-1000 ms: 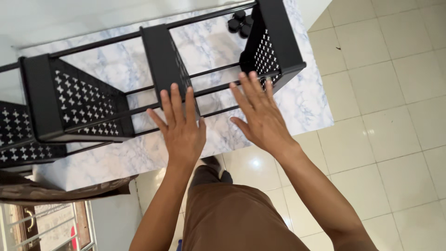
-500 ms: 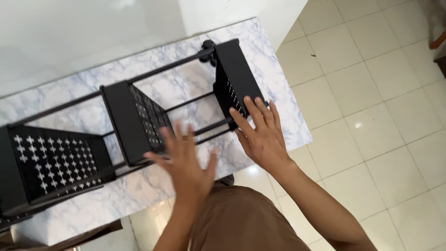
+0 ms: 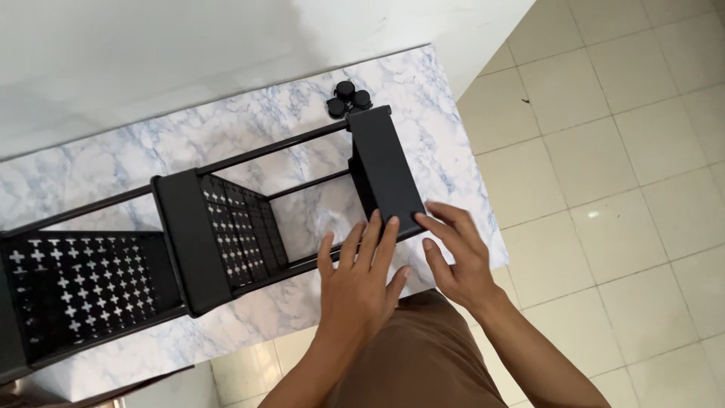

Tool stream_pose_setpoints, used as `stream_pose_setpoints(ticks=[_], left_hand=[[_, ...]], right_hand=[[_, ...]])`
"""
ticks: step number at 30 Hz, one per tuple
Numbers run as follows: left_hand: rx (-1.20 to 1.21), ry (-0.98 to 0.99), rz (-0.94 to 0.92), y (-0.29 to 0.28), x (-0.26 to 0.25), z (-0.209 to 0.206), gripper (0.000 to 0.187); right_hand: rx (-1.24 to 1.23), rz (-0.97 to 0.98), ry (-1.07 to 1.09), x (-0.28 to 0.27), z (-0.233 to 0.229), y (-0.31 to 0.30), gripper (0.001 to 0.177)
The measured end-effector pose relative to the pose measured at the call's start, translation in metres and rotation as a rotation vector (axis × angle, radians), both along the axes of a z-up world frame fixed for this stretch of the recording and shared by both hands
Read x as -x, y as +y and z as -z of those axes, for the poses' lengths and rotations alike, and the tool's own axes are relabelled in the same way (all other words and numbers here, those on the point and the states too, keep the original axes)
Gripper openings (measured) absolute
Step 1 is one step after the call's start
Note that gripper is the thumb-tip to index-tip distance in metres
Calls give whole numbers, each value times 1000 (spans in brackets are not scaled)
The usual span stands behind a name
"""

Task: The person assembles a black plastic storage unit by hand, inserting horizontal bars into side frames and then attaching caster wheels to the base. The unit is placed on a tiled floor in a room with a marble-patterned wall.

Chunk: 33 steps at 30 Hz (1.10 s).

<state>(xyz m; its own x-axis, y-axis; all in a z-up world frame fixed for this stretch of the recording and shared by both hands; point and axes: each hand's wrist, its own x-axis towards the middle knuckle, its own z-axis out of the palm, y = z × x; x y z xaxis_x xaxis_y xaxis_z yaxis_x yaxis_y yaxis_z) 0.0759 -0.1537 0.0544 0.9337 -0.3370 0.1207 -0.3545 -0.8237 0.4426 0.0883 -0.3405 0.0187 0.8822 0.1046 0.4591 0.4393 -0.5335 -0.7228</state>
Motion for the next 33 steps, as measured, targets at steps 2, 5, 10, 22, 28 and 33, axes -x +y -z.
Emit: stream_pose_setpoints(ticks=[2, 5, 10, 22, 28, 33], left_hand=[[43, -52, -46, -5, -2, -4, 64], [215, -102, -126, -13, 1, -15, 56], [821, 124, 34, -18, 17, -43, 47], [1099, 333, -34, -84, 2, -57, 42], [959, 204, -89, -94, -17, -71, 40], [276, -54, -324, -96, -60, -57, 38]], right_hand=[[-40, -44, 96, -6, 3, -3, 33], [9, -69, 94, -14, 10, -11, 32], [-26, -240, -33, -29, 22, -27, 34], [-85, -559, 4, -58, 25, -51, 40], [-227, -791, 69, -80, 52, -75, 47], [-250, -553, 258, -103, 88, -85, 43]])
